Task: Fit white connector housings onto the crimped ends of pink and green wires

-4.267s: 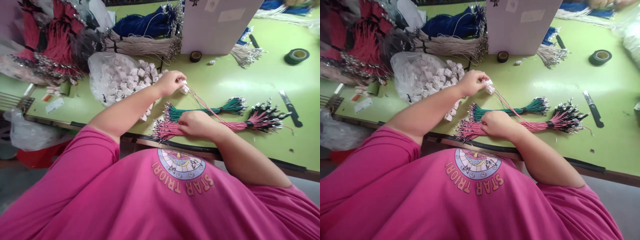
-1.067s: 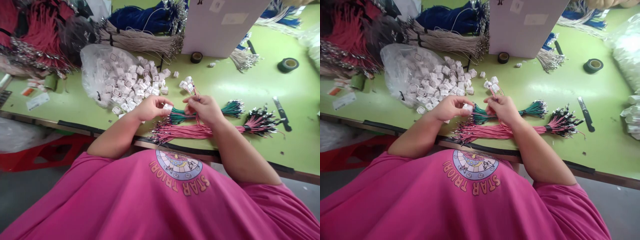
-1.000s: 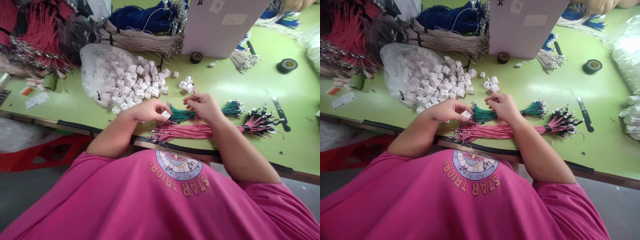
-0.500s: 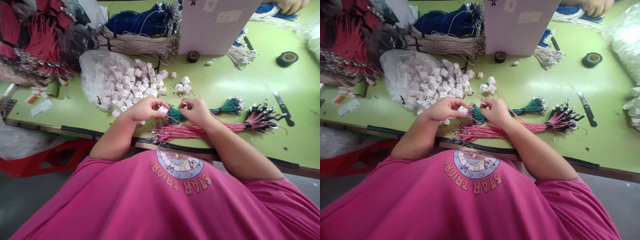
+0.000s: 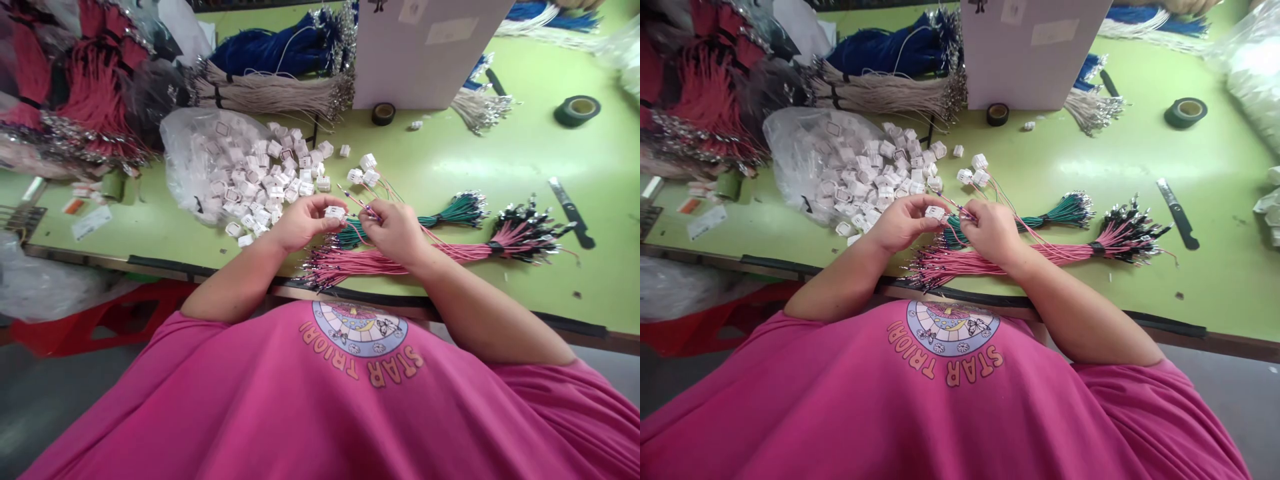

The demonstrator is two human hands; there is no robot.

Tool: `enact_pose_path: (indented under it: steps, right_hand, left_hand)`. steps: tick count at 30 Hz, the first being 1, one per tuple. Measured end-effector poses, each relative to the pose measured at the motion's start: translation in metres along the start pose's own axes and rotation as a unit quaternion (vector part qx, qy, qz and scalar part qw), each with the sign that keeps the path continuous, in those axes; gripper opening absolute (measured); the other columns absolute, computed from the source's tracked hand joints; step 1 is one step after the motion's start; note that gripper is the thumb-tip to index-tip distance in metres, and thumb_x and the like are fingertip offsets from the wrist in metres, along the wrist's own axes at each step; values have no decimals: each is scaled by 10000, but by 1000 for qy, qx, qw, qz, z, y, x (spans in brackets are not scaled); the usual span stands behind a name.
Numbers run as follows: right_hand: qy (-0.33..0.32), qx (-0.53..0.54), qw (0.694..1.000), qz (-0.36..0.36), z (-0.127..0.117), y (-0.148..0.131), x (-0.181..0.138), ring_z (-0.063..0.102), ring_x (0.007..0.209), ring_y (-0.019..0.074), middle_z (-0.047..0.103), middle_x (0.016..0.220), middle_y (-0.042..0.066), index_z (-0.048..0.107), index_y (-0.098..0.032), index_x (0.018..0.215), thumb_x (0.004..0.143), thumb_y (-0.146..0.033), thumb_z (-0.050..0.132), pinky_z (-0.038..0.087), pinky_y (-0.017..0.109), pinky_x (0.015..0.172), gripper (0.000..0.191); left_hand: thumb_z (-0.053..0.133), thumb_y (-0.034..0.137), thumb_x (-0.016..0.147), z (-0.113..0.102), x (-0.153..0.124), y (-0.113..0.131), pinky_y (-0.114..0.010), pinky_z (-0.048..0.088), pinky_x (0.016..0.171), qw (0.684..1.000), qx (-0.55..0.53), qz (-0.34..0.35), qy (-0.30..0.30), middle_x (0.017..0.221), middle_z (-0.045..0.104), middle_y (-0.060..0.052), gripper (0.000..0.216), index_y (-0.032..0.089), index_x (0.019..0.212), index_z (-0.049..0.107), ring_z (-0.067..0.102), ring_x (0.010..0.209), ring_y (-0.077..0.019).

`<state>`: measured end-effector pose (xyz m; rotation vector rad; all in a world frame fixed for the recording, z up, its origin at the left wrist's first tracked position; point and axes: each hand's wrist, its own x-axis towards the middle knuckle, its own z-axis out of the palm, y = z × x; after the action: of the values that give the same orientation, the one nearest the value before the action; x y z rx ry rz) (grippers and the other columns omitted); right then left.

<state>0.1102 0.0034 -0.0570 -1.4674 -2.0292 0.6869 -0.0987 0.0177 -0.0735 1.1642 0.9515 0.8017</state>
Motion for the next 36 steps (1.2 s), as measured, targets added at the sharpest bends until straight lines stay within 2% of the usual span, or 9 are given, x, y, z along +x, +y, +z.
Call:
enact_pose_path:
  steps: [11,14,18,23,25,29,30,32,36]
  right_hand:
    - [-31,-2,999,23,-2,-1,2,397,591,134,514,596,1,562,-196,674,812,-217,533,281,298,608,142]
    - [-53,41,998,7,-3,0,2,396,585,119,497,590,-16,540,-194,658,840,-240,524,281,281,595,188]
    - [-61,73,995,-6,0,3,4,406,590,110,497,595,-25,525,-191,648,855,-253,521,284,265,578,217]
    - [-61,69,996,-8,0,8,7,442,610,123,517,606,-12,589,-177,696,866,-258,528,311,274,594,199]
    - [-22,69,997,-15,-6,11,6,474,627,135,536,623,0,638,-174,759,888,-275,519,338,281,605,202]
    - [151,102,983,-30,-23,13,0,565,702,154,631,771,50,698,-191,978,959,-313,451,403,296,631,276]
    - [173,114,978,-28,-25,13,-2,570,692,150,642,785,53,699,-192,1000,965,-319,443,412,297,627,288]
    - [153,135,979,-27,-22,11,-5,556,646,136,652,767,39,703,-187,998,941,-305,479,422,293,613,260]
    - [0,114,991,-74,-1,10,-8,545,632,125,688,766,22,732,-167,1004,817,-215,594,432,280,635,238]
  left_hand:
    - [880,424,638,3,-1,-5,-279,520,783,984,148,88,48,1039,701,-77,410,198,962,771,629,922,-151]
    - [878,401,644,4,1,-6,-278,491,750,979,161,119,40,985,702,-66,370,207,945,785,600,845,-133]
    - [886,416,621,9,2,-10,-257,408,598,982,156,109,20,907,695,-46,380,226,937,795,511,674,-98]
    - [888,418,615,9,5,-2,-282,455,654,982,167,89,18,887,698,-52,383,212,921,787,584,761,-141]
    - [876,378,639,5,10,13,-283,460,656,978,196,74,17,823,684,-46,377,184,948,779,576,717,-131]
    - [808,232,707,-6,41,50,-286,467,686,959,269,69,61,779,667,-43,368,140,1057,741,578,708,-132]
    - [794,201,708,-9,54,56,-287,469,709,954,283,73,69,791,667,-44,361,135,1058,735,581,730,-136]
    - [781,154,682,-12,86,59,-286,472,767,944,308,88,73,826,671,-40,330,132,1008,733,580,779,-139]
    - [761,96,632,-10,149,37,-315,453,922,926,357,110,56,899,683,-38,302,153,928,736,583,898,-174]
